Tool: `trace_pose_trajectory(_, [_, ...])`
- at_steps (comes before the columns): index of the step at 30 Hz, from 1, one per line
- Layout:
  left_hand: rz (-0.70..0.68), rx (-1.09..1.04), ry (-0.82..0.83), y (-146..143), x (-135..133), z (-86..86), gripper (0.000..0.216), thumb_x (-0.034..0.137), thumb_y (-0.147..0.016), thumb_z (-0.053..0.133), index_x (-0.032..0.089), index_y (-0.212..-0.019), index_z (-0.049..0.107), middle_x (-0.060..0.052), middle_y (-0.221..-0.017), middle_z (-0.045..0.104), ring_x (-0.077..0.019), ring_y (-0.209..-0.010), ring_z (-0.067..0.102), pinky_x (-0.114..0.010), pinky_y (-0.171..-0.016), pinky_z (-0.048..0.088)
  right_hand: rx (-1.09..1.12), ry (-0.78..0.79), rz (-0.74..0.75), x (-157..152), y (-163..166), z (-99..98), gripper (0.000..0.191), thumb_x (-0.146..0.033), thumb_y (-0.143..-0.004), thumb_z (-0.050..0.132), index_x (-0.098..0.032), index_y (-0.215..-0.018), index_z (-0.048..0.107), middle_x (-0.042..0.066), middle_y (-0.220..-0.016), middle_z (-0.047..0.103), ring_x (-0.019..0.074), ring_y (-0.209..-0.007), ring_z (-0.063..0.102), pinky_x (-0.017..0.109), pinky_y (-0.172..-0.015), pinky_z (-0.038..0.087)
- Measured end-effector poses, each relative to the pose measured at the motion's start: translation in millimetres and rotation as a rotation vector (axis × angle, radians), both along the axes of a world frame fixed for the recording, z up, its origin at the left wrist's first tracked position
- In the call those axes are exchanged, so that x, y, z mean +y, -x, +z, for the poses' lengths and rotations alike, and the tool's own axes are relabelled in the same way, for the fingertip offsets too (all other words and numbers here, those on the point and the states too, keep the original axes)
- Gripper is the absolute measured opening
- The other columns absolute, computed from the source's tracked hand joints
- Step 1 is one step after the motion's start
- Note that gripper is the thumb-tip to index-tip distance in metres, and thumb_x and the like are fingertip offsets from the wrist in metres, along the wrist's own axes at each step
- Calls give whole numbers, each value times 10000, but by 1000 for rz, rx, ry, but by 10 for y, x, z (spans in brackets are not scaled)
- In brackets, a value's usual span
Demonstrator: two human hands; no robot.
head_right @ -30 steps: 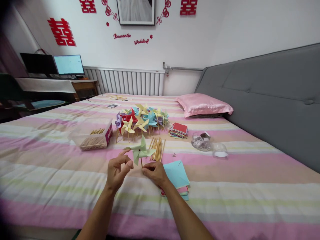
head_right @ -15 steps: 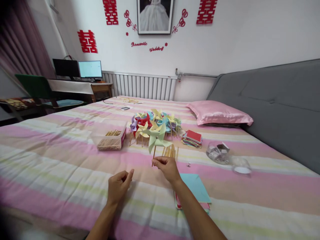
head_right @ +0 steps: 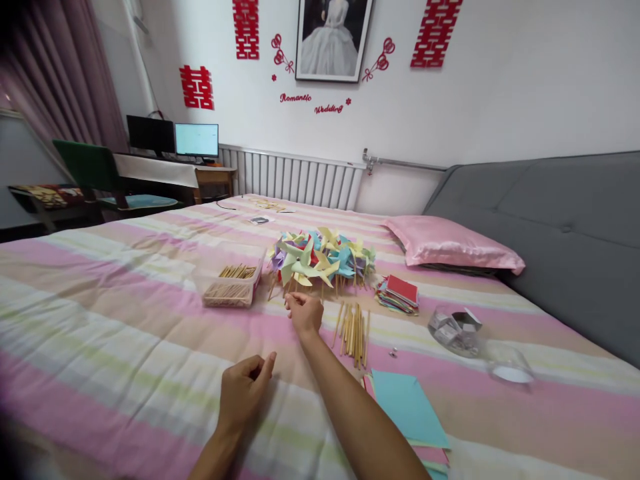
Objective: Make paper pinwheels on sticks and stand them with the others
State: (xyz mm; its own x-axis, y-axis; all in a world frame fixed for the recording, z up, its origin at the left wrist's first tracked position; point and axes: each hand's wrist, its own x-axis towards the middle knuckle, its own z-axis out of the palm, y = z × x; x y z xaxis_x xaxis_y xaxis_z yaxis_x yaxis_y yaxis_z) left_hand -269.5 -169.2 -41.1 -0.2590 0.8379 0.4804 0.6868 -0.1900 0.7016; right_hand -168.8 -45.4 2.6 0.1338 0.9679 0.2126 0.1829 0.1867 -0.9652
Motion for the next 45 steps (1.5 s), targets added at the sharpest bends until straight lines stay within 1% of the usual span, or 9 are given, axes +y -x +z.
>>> trace_pose_trajectory(6, [23, 40, 29, 0, 27, -11, 449, 403, -824, 475, 170, -442, 441, 23, -414, 423, -90, -409, 382, -228, -464, 270, 11, 81, -101, 221, 214, -170, 232, -326, -729, 601, -145, -809, 722, 19, -530, 653, 140, -433, 618, 203, -391, 451])
trace_pose_trajectory(11, [9, 84, 15, -13, 56, -30, 445, 388, -834, 470, 172, -446, 450, 15, -414, 452, -95, -401, 399, -234, -461, 267, 11, 100, -131, 360, 321, -292, 224, -317, -746, 600, -139, -813, 718, 30, -549, 665, 147, -458, 639, 189, -360, 447])
trace_pose_trajectory(17, [3, 115, 13, -43, 83, -38, 437, 375, -836, 472, 176, -446, 456, 11, -416, 469, -100, -399, 414, -235, -457, 275, 18, 136, -138, 440, 413, -422, 236, -290, -764, 589, -130, -883, 713, 41, -571, 672, 141, -454, 633, 186, -352, 461])
trace_pose_trajectory(23, [-6, 118, 4, -55, 96, -62, 428, 367, -835, 480, 179, -451, 463, 13, -416, 478, -100, -399, 423, -237, -455, 277, -16, 144, -135, 476, 430, -520, 195, -306, -757, 592, -169, -802, 724, 27, -557, 663, 137, -438, 619, 196, -358, 458])
trace_pose_trajectory(29, [-6, 125, 21, -51, 87, -68, 427, 367, -841, 470, 178, -459, 465, 11, -430, 490, -103, -411, 439, -235, -459, 285, -100, 141, -164, 449, 403, -556, 174, -324, -748, 595, -201, -756, 719, 21, -548, 668, 146, -439, 616, 224, -418, 467])
trace_pose_trajectory(33, [1, 132, 17, -53, 87, -64, 431, 370, -841, 470, 177, -455, 460, 14, -425, 487, -101, -407, 440, -235, -458, 287, -158, 124, -173, 414, 389, -563, 178, -336, -744, 594, -211, -761, 721, 18, -520, 660, 164, -481, 632, 239, -465, 477])
trace_pose_trajectory(39, [-3, 111, 14, -57, 87, -59, 425, 362, -834, 476, 178, -450, 460, 10, -422, 492, -103, -403, 439, -238, -459, 284, -229, 108, -194, 380, 379, -588, 191, -350, -751, 585, -220, -763, 724, 39, -609, 700, 181, -542, 653, 251, -501, 479])
trace_pose_trajectory(45, [-3, 102, 21, -53, 72, -49, 428, 365, -832, 473, 177, -447, 452, 7, -422, 489, -104, -404, 436, -239, -459, 283, -296, 113, -223, 335, 374, -571, 198, -353, -742, 583, -218, -736, 727, 68, -630, 708, 211, -587, 659, 282, -553, 475])
